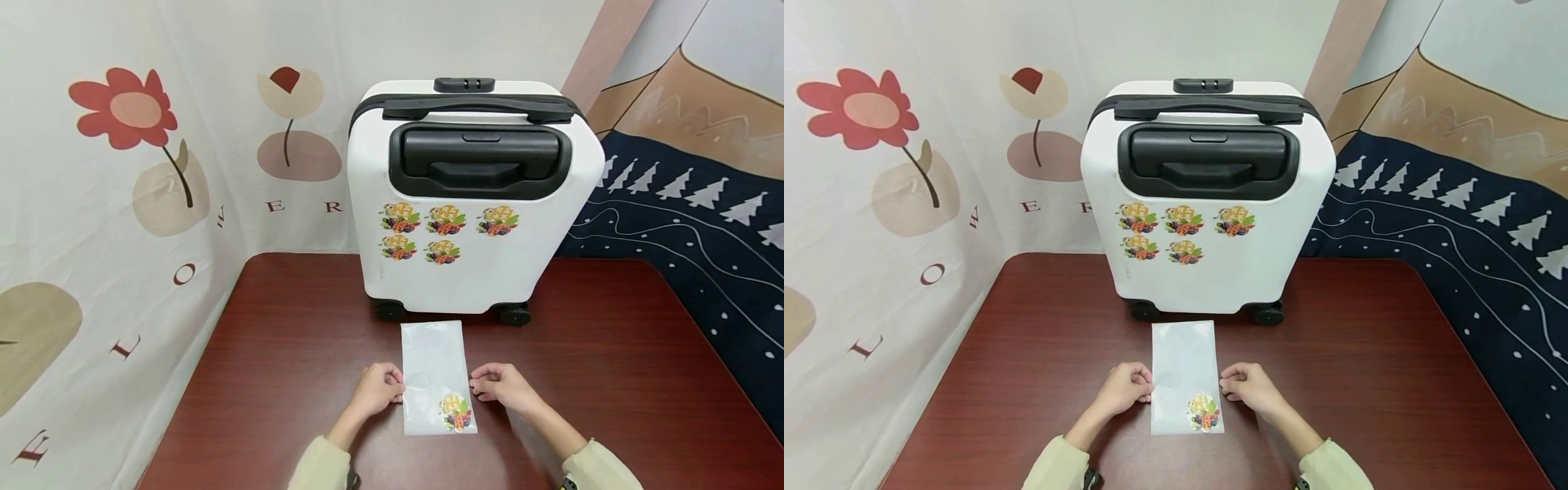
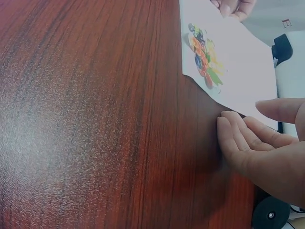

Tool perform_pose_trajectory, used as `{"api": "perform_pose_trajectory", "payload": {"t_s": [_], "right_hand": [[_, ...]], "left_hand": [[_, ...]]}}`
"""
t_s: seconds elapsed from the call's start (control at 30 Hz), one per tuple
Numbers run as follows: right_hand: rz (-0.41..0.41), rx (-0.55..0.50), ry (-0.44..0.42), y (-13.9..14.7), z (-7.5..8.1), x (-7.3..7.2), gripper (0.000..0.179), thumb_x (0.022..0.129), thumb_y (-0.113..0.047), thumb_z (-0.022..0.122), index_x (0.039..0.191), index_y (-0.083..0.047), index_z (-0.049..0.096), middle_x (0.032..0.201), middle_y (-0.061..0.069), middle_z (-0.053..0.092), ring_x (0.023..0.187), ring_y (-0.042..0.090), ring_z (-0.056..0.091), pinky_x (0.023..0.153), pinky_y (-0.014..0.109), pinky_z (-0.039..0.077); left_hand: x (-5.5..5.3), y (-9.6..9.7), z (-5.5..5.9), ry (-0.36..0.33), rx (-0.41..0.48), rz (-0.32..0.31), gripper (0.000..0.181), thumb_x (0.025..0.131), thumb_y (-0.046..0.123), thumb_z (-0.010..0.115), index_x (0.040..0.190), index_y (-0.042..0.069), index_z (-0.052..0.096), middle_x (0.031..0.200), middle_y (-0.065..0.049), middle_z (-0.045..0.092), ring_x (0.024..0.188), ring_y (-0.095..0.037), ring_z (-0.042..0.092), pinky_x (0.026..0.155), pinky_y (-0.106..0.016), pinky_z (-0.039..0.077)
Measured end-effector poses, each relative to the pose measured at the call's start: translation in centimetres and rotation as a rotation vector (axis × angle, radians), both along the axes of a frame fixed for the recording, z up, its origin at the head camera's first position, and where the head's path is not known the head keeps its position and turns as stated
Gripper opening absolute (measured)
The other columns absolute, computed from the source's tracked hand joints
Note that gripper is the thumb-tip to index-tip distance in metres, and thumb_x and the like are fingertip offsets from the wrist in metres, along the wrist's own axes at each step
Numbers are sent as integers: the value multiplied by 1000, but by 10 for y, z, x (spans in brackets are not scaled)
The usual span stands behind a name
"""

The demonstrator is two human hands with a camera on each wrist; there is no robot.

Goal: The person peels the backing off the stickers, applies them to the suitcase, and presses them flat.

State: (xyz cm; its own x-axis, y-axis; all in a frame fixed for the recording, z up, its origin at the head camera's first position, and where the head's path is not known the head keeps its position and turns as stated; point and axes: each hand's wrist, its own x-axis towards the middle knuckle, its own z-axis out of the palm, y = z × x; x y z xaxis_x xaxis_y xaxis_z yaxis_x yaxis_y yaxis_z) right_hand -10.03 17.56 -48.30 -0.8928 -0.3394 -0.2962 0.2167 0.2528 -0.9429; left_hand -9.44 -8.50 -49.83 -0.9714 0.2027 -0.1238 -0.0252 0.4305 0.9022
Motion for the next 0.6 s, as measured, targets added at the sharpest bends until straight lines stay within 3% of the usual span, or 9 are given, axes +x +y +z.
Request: {"api": "perform_pose_trajectory", "payload": {"t_s": [0.2, 0.47, 0.6], "right_hand": [[39, 27, 32, 1, -4, 1, 20, 86, 3, 57, 98, 18, 53, 80, 17, 63, 73, 24, 62, 65, 34, 53], [72, 46, 77, 1, -5, 2, 4, 83, 6, 57, 80, 8, 55, 68, 12, 59, 65, 18, 59, 60, 32, 52], [83, 42, 91, 1, -2, 1, 5, 83, 6, 57, 80, 9, 54, 68, 12, 58, 65, 19, 58, 59, 32, 52]], "left_hand": [[2, -1, 0, -9, 30, -14, 9, 78, -6, 64, 74, -2, 57, 61, -5, 59, 51, -14, 59, 49, -21, 49], [3, -3, 4, 6, 40, -51, 8, 80, -4, 64, 78, -3, 57, 63, -4, 58, 53, -13, 58, 51, -21, 49], [2, -4, 7, 13, 45, -57, 7, 81, -3, 63, 79, -3, 57, 63, -4, 57, 53, -15, 56, 45, -20, 45]]}}
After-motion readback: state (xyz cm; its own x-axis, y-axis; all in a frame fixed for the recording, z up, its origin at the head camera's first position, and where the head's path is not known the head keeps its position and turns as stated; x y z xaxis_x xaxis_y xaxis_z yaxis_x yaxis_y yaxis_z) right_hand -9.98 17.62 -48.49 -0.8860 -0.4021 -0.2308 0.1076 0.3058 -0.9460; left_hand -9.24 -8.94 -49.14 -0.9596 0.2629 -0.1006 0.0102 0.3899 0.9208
